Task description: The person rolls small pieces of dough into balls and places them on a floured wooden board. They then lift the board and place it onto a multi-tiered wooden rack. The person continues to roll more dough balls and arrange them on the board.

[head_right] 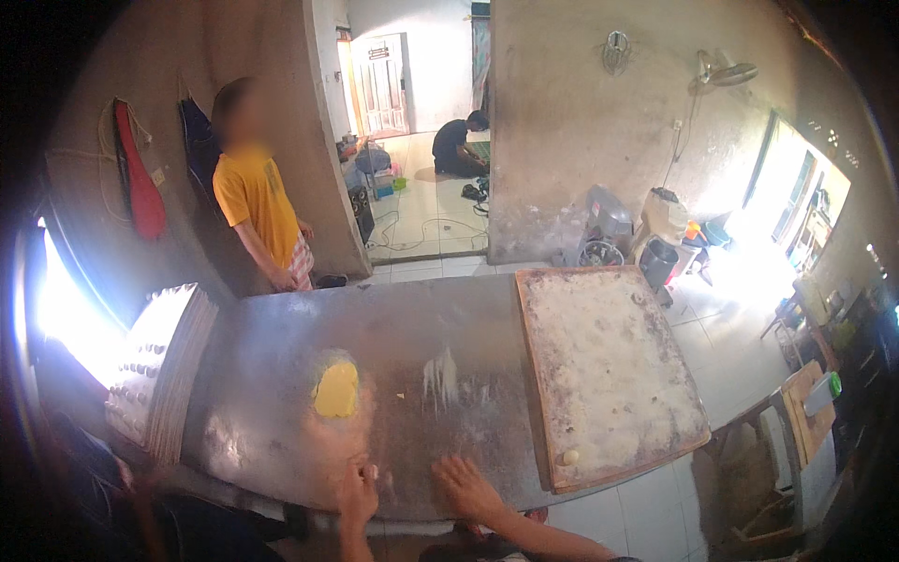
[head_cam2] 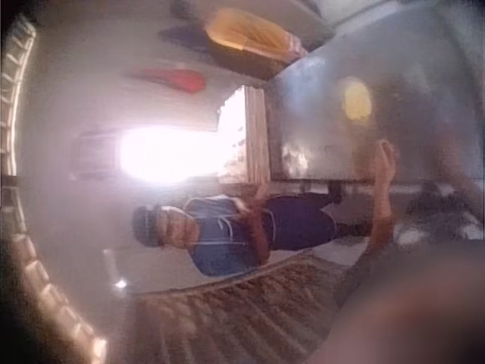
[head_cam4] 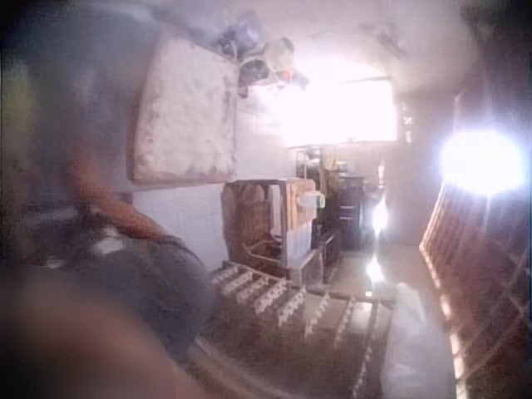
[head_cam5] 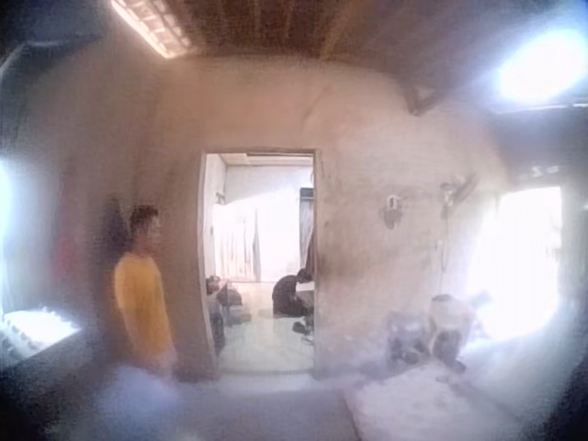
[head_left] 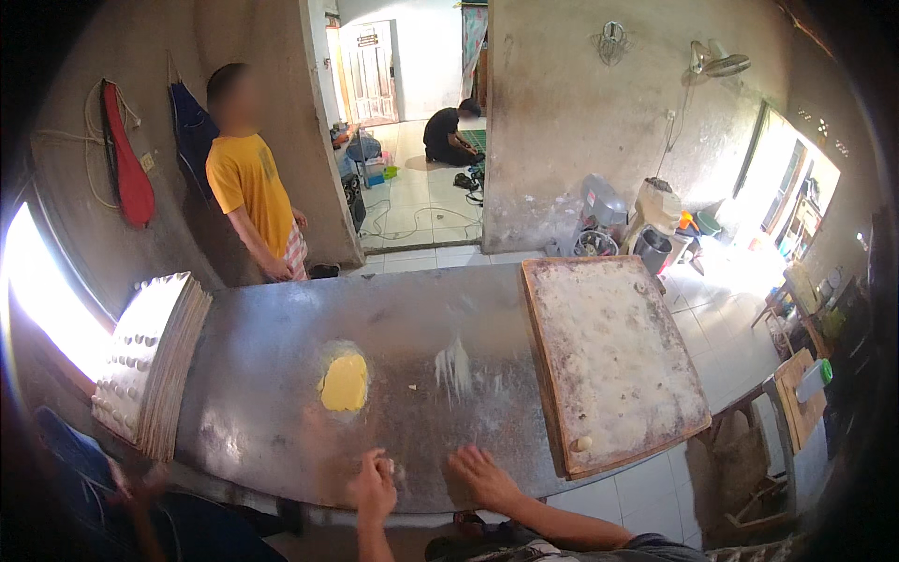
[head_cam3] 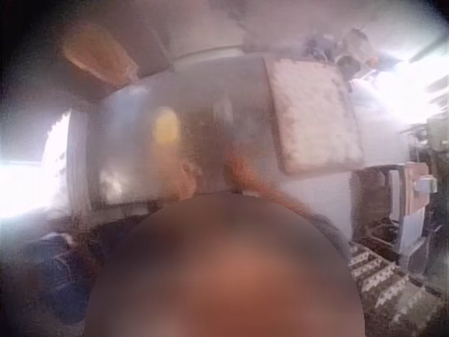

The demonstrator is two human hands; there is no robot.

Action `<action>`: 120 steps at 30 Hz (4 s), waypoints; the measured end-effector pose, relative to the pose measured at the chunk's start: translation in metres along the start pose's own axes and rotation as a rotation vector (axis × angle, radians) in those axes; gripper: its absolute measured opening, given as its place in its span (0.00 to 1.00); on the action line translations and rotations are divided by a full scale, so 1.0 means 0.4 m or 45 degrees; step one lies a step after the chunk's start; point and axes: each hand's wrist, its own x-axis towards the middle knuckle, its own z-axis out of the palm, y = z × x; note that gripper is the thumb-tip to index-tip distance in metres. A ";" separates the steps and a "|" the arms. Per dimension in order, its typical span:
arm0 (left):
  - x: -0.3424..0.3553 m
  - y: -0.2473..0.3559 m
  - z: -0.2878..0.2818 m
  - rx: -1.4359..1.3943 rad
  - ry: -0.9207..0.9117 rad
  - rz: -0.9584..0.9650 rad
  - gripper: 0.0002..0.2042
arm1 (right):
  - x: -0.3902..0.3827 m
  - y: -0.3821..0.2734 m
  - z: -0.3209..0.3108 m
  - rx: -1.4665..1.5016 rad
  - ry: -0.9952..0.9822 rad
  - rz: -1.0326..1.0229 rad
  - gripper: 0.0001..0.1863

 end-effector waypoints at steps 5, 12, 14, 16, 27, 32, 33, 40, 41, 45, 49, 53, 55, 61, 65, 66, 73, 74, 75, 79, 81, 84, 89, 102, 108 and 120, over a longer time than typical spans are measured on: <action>-0.075 -0.003 0.058 -0.757 -0.071 -0.357 0.14 | 0.037 0.039 -0.104 -0.001 0.309 0.236 0.31; -0.115 -0.008 0.048 -1.010 -0.073 -0.434 0.16 | 0.041 -0.007 -0.158 0.209 -0.430 0.377 0.31; -0.133 -0.026 0.055 -1.088 -0.048 -0.361 0.16 | 0.141 0.049 -0.173 -0.087 0.205 0.487 0.31; -0.121 -0.031 0.086 -1.208 0.036 -0.516 0.15 | 0.131 0.041 -0.094 -0.168 0.377 0.440 0.31; -0.077 -0.010 0.113 -0.167 0.330 -0.047 0.09 | 0.178 0.024 -0.036 0.083 0.209 0.207 0.32; -0.090 -0.062 0.159 -0.157 0.440 0.090 0.06 | 0.202 0.136 -0.086 -0.168 0.403 0.477 0.33; -0.096 -0.053 0.169 -0.152 0.435 0.087 0.06 | 0.238 0.124 -0.116 -0.294 0.540 0.602 0.33; -0.083 -0.053 0.140 0.012 0.561 0.126 0.07 | 0.154 0.146 -0.021 -0.043 0.310 0.346 0.34; -0.094 -0.049 0.154 0.004 0.570 0.075 0.08 | 0.233 0.150 -0.113 -0.178 0.414 0.475 0.33; -0.082 -0.052 0.185 -0.029 0.495 0.147 0.08 | 0.290 0.085 -0.063 0.044 0.227 0.302 0.32; -0.095 -0.022 0.134 0.049 0.512 0.023 0.08 | 0.192 0.134 -0.064 0.018 0.236 0.405 0.32; -0.078 -0.006 0.155 0.031 0.469 0.101 0.08 | 0.305 0.144 -0.098 -0.104 0.379 0.449 0.33; -0.088 -0.044 0.158 -0.057 0.525 0.054 0.08 | 0.295 0.119 -0.043 0.089 0.279 0.278 0.34; -0.096 -0.061 0.161 -0.085 0.529 0.019 0.08 | 0.327 0.186 -0.135 -0.198 0.423 0.501 0.33; -0.100 -0.060 0.164 -0.085 0.536 -0.083 0.08 | 0.247 0.201 -0.034 0.178 0.294 0.237 0.33; -0.103 -0.052 0.154 -0.078 0.538 -0.052 0.07 | 0.220 0.208 -0.022 0.247 0.248 0.203 0.33; -0.065 -0.044 0.169 -0.129 0.500 0.068 0.06 | 0.354 0.191 -0.121 0.207 0.526 0.401 0.30; -0.079 -0.055 0.160 -0.120 0.535 0.081 0.06 | 0.332 0.164 -0.163 0.568 0.530 0.674 0.30; -0.079 -0.054 0.156 -0.131 0.534 0.060 0.06 | 0.320 0.164 -0.203 0.914 0.541 0.934 0.29; -0.076 -0.054 0.168 -0.145 0.517 0.058 0.07 | 0.248 0.213 -0.212 0.551 0.452 0.851 0.24; -0.062 -0.055 0.187 -0.107 0.529 0.140 0.08 | 0.272 0.141 -0.209 0.179 0.044 0.822 0.23; -0.039 -0.052 0.196 -0.070 0.515 0.186 0.08 | 0.279 0.189 -0.140 0.278 0.244 0.600 0.17; -0.057 -0.096 0.188 -0.118 0.424 0.122 0.09 | 0.173 0.136 -0.577 0.457 0.786 0.360 0.08; 0.013 0.242 0.273 -0.465 -0.360 -0.074 0.07 | -0.496 0.007 -0.389 0.425 0.878 1.473 0.28; -0.067 0.334 0.384 -1.119 -0.713 -0.451 0.08 | -0.368 0.144 -0.394 0.127 0.760 0.806 0.25; -0.126 0.468 0.297 -0.192 -0.420 0.443 0.06 | -0.216 0.056 -0.319 2.541 -0.033 0.963 0.25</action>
